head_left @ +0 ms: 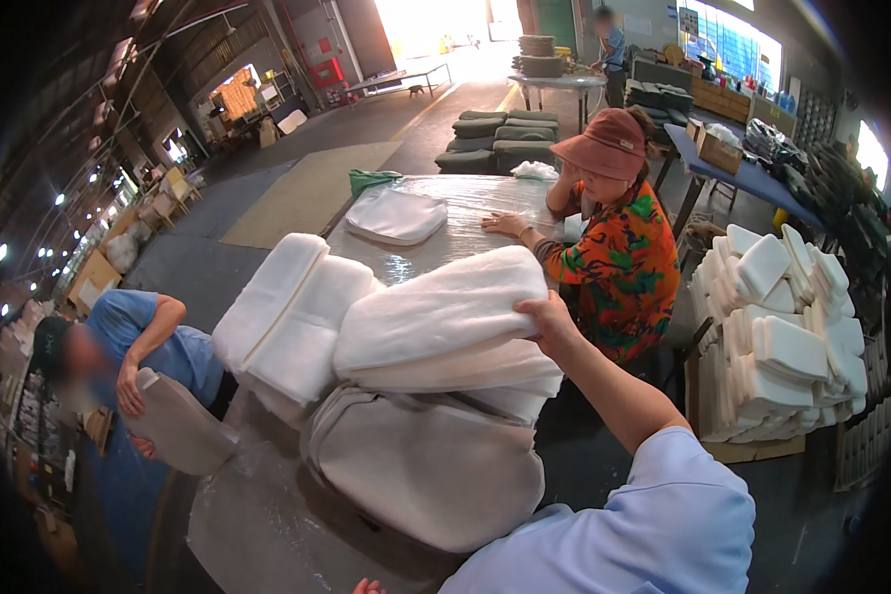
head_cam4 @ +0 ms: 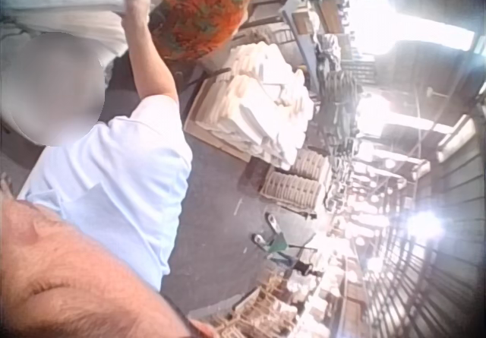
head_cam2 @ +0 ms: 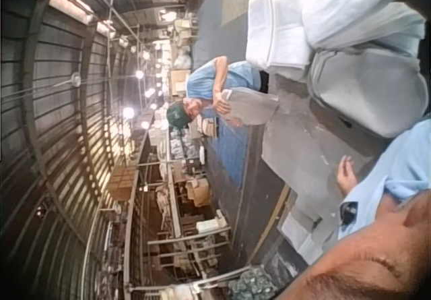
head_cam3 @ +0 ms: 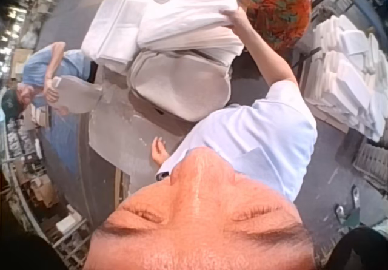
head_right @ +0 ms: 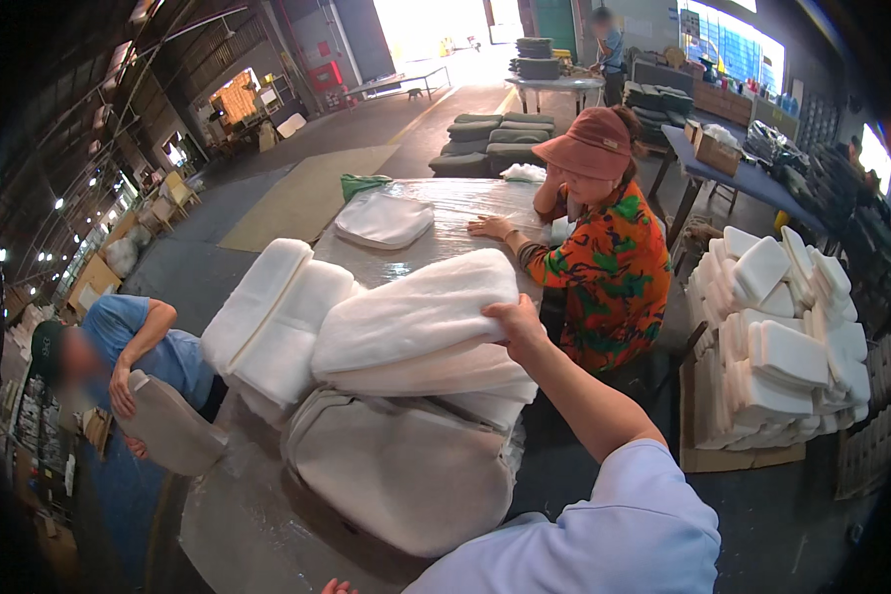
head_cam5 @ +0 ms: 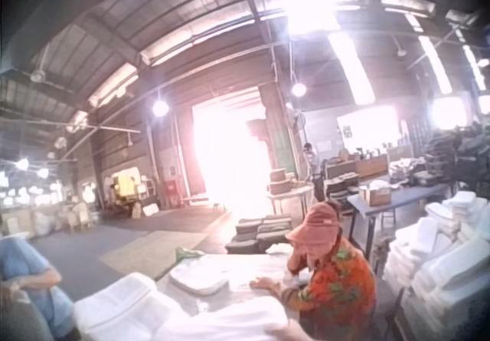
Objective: The person folds white cushion covers at a work table in a warehouse. They repeatedly pick up covers, fold them, and place them into a stack. Other workers are visible nearby performing similar tasks.
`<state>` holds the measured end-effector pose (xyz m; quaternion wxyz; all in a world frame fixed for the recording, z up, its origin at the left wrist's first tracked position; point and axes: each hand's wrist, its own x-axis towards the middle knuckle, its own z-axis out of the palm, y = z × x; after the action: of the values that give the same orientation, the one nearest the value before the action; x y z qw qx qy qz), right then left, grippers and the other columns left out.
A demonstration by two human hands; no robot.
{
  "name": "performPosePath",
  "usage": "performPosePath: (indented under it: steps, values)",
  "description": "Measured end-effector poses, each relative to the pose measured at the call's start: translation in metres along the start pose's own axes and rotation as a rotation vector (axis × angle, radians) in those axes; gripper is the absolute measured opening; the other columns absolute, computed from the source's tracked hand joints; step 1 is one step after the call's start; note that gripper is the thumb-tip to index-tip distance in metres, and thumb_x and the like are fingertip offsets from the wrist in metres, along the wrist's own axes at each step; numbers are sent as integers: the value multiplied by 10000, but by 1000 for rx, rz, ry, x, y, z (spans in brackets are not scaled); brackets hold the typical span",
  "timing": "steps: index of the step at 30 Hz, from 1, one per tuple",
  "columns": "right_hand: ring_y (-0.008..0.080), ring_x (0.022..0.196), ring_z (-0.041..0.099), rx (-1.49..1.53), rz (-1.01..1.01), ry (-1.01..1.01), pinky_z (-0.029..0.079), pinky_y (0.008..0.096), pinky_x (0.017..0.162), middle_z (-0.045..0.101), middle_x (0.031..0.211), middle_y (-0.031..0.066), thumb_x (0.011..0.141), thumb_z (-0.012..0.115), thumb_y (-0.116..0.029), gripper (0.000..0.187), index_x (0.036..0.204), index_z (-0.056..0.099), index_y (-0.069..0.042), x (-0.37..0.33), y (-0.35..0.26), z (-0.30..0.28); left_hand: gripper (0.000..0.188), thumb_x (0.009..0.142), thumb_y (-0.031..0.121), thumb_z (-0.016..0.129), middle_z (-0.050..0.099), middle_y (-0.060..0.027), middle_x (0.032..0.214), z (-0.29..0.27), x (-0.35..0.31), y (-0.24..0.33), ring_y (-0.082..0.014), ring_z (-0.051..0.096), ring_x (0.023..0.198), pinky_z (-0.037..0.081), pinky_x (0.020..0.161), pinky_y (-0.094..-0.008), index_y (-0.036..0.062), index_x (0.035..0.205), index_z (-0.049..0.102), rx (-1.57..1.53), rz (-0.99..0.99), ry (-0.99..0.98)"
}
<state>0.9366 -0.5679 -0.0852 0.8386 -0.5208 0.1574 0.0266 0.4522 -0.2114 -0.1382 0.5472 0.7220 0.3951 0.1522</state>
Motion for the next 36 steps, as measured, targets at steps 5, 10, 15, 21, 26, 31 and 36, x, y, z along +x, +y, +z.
performPosePath:
  steps: [5, 10, 15, 21, 26, 31, 36]
  values:
    - [310, 1020, 683, 118, -148, -66, 652, 489, 792, 588, 1186, 150, 784, 752, -14, 593, 1286, 437, -33, -11, -8, -12, 345, 1090, 123, 576, 725, -159, 1257, 4, -1, 3, -241, 706, 1103, 569, 960, -343, -33, 1396, 610, 31, 64, -43]
    - [305, 1085, 675, 122, -143, -174, 612, 484, 910, 618, 1210, 144, 792, 721, -8, 623, 1363, 470, -19, -35, -22, -15, 357, 1097, 153, 576, 721, -149, 1261, 7, -4, 14, -231, 706, 1095, 566, 960, -338, -40, 1395, 607, -42, 74, -59]
    - [300, 1149, 663, 97, -79, -420, 560, 481, 1021, 647, 1230, 141, 771, 720, -61, 675, 1412, 513, -6, -65, -20, -1, 429, 1099, 200, 597, 694, -151, 1324, 2, 17, 49, -255, 697, 1115, 562, 987, -345, -9, 1472, 555, -218, 86, -149]
    - [292, 1184, 652, 80, 53, -671, 522, 444, 1060, 648, 1307, 150, 762, 713, -88, 768, 1491, 482, -19, -113, 6, 47, 740, 1042, 407, 687, 595, -154, 1449, -33, 51, 88, -248, 611, 1262, 510, 1031, -409, 19, 1590, 377, -442, 92, 6]
    - [291, 1165, 651, -65, 247, -817, 520, 440, 1047, 658, 1275, 136, 725, 739, -75, 787, 1475, 504, -33, -146, 56, 87, 729, 1026, 408, 708, 609, -150, 1438, -81, 50, 37, -277, 603, 1281, 507, 1063, -430, 9, 1564, 420, -632, -82, 10]
    - [290, 1160, 653, -214, 390, -1008, 528, 449, 1023, 660, 1249, 131, 747, 783, -50, 695, 1396, 534, -17, -185, 103, 140, 628, 1039, 359, 686, 624, -153, 1431, -109, -15, -39, -295, 621, 1275, 518, 1061, -443, 7, 1518, 484, -828, -173, 135]
    - [266, 1162, 656, -454, 593, -1298, 579, 447, 937, 654, 1251, 110, 847, 834, -122, 640, 1403, 525, -61, -226, 173, 200, 561, 1038, 342, 684, 682, -161, 1343, -109, -99, -100, -299, 679, 1180, 555, 996, -439, 2, 1463, 545, -1016, -425, 537]
